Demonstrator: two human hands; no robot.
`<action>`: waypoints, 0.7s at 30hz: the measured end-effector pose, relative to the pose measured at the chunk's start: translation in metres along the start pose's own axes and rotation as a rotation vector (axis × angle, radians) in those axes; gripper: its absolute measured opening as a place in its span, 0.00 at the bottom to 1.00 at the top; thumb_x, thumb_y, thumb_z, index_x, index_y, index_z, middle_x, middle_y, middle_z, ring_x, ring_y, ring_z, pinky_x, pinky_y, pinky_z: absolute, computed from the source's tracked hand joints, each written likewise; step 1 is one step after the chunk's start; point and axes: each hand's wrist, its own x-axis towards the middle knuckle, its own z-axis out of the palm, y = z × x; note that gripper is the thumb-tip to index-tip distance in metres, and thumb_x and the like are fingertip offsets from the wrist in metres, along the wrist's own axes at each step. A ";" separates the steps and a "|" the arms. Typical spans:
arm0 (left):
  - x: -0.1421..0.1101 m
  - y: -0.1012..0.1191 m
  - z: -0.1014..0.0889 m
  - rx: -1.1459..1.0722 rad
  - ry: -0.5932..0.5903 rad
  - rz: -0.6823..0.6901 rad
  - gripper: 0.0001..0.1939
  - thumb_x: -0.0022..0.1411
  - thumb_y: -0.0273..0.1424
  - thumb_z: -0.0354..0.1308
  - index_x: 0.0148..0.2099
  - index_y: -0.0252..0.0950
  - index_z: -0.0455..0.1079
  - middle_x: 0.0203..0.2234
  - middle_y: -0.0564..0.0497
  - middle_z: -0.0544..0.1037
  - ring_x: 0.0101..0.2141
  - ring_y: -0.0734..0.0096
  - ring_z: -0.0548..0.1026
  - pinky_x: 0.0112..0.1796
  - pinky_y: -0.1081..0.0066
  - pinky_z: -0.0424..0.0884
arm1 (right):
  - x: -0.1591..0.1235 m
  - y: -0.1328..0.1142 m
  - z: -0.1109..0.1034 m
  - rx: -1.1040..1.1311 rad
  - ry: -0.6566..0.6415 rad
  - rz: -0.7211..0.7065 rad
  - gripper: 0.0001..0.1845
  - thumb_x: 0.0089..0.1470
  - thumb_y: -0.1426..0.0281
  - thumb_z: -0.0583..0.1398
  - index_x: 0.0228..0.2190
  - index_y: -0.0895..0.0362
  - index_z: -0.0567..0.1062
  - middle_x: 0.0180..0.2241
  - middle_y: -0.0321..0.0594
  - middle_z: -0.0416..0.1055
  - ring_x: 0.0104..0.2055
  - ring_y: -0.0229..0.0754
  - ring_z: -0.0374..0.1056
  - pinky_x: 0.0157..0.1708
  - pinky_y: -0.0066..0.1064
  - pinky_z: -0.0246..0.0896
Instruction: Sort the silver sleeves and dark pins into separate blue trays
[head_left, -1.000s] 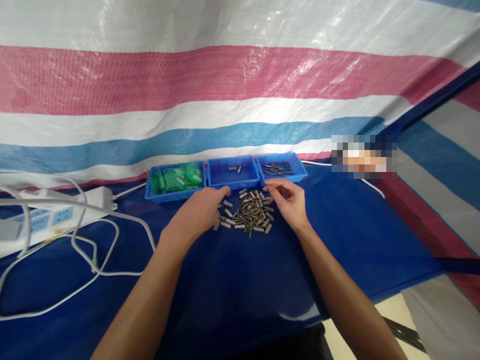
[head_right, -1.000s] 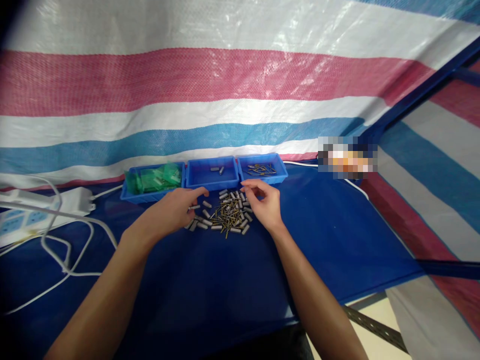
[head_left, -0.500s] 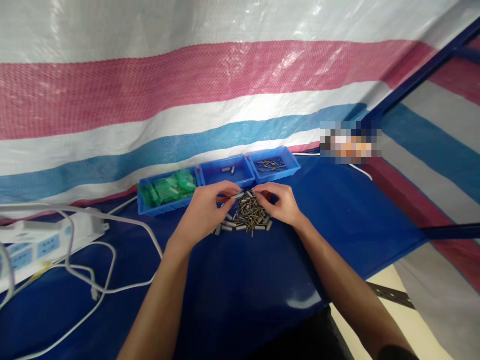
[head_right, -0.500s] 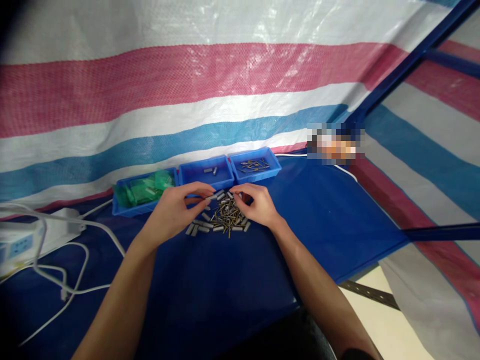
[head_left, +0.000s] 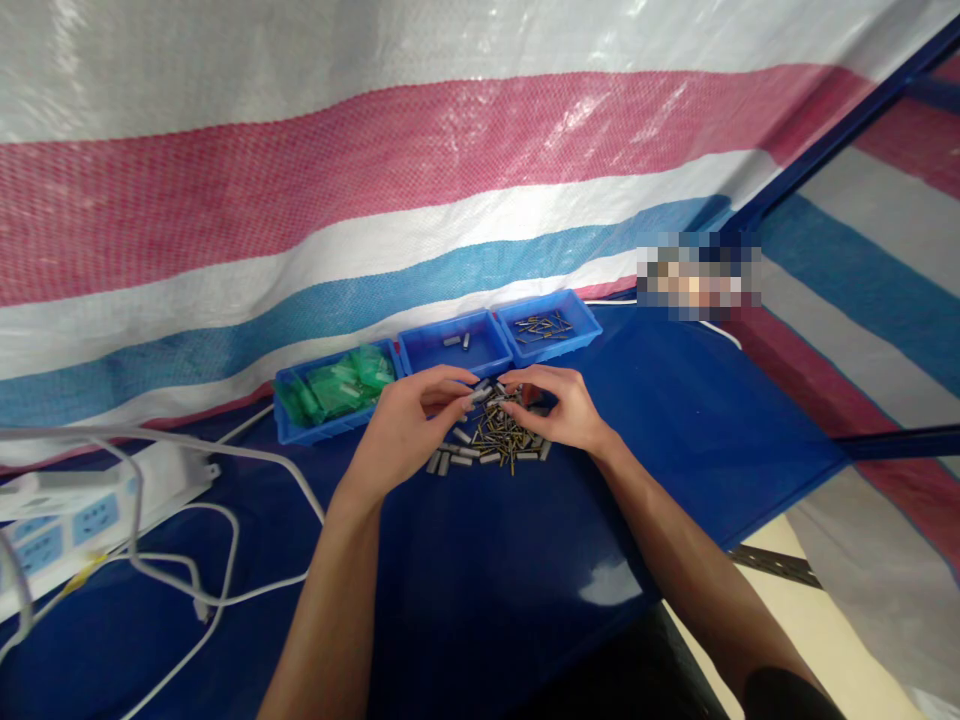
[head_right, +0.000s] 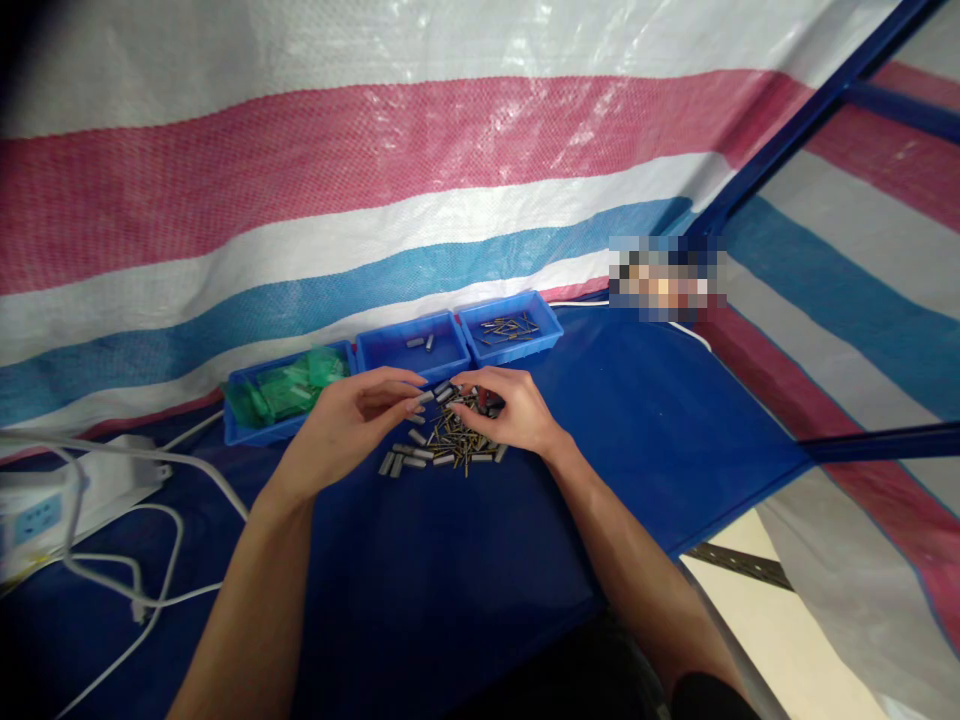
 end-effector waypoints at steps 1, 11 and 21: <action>0.000 0.000 0.000 -0.004 0.007 0.003 0.11 0.64 0.31 0.64 0.49 0.35 0.78 0.41 0.47 0.86 0.41 0.63 0.85 0.47 0.62 0.83 | 0.000 -0.001 0.001 0.027 0.007 0.023 0.16 0.58 0.64 0.68 0.48 0.52 0.81 0.40 0.40 0.83 0.32 0.39 0.75 0.34 0.32 0.71; 0.000 -0.001 0.004 -0.029 0.062 -0.005 0.17 0.57 0.29 0.70 0.50 0.34 0.78 0.37 0.47 0.86 0.39 0.63 0.85 0.46 0.63 0.83 | 0.003 -0.009 0.012 0.323 0.044 0.193 0.15 0.58 0.62 0.69 0.46 0.52 0.83 0.37 0.40 0.84 0.34 0.41 0.78 0.35 0.32 0.74; -0.001 0.005 0.017 -0.021 0.057 0.008 0.13 0.59 0.29 0.69 0.47 0.35 0.78 0.37 0.48 0.86 0.38 0.64 0.86 0.47 0.64 0.83 | 0.000 -0.010 0.014 0.448 -0.033 0.218 0.12 0.57 0.61 0.69 0.41 0.53 0.85 0.37 0.41 0.84 0.33 0.42 0.77 0.33 0.32 0.73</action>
